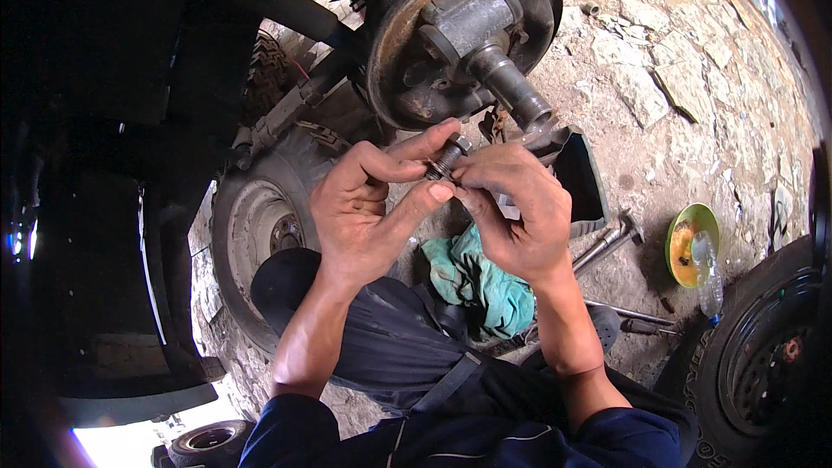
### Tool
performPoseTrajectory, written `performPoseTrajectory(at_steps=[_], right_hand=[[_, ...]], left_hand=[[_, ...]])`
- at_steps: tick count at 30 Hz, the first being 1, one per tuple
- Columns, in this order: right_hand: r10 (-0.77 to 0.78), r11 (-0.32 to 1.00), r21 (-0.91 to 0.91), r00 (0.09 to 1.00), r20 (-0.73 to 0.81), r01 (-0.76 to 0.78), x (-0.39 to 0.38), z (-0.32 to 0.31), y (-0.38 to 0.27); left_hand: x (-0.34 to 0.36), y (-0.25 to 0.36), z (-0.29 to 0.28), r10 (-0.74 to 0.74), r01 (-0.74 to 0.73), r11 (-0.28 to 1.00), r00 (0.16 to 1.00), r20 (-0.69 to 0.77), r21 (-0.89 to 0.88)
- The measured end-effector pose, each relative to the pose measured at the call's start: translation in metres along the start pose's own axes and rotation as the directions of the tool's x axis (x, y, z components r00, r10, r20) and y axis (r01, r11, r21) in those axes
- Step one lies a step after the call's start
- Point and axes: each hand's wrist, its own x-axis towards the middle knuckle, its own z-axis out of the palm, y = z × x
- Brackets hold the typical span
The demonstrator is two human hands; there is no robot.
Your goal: The person cleans a mechanical part with a wire brush and a cloth, then applies a dark substance to it before installing it into a vehicle's brake assembly.
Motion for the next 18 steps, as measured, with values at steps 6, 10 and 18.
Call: performPoseTrajectory(at_steps=[6,10,18], right_hand=[[-0.014,0.997,0.082,1.000,0.026,0.012,-0.0005,-0.0050,0.0025],[0.003,0.991,0.136,0.999,0.050,-0.010,-0.0018,-0.0068,0.0040],[0.052,0.973,0.221,0.996,0.069,-0.066,-0.0020,-0.0064,0.0040]], left_hand=[[0.0030,-0.0010,-0.0052,0.008,0.001,0.996,0.995,0.102,-0.090],[0.0047,0.0004,-0.0073,0.009,0.003,0.996,0.991,0.135,-0.086],[0.0046,0.0009,-0.0041,0.119,-0.115,0.993,0.985,0.121,-0.039]])
